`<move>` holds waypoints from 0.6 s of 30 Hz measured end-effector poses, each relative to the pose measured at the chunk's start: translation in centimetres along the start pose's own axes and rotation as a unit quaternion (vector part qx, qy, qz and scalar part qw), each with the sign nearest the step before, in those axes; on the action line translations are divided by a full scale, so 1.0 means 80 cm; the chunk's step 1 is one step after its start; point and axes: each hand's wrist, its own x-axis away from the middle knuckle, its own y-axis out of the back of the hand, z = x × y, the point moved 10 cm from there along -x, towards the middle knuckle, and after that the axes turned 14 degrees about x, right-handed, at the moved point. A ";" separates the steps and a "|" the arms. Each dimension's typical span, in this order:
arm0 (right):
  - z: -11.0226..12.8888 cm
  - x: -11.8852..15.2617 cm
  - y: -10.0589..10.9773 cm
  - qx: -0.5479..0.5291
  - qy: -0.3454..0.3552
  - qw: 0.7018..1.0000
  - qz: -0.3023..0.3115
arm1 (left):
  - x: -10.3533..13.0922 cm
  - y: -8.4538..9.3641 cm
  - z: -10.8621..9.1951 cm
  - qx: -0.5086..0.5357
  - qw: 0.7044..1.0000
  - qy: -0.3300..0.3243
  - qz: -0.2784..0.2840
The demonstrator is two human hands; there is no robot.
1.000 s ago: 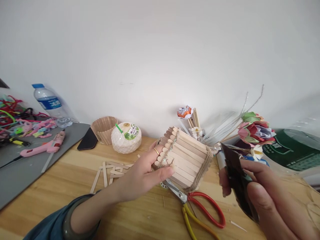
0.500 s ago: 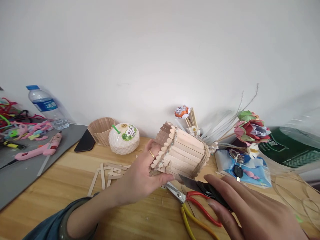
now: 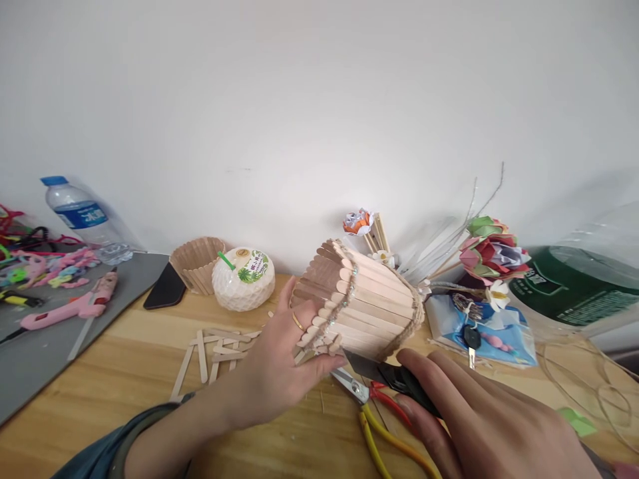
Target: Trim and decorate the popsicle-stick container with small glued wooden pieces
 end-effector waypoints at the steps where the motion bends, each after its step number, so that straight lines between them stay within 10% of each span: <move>1: 0.000 0.000 -0.001 0.001 -0.001 1.000 0.004 | 0.000 0.000 -0.001 0.000 1.000 -0.002 -0.001; 18: -0.002 0.007 -0.005 0.043 -0.030 0.998 0.026 | 0.005 -0.008 -0.004 -0.095 0.995 -0.030 0.014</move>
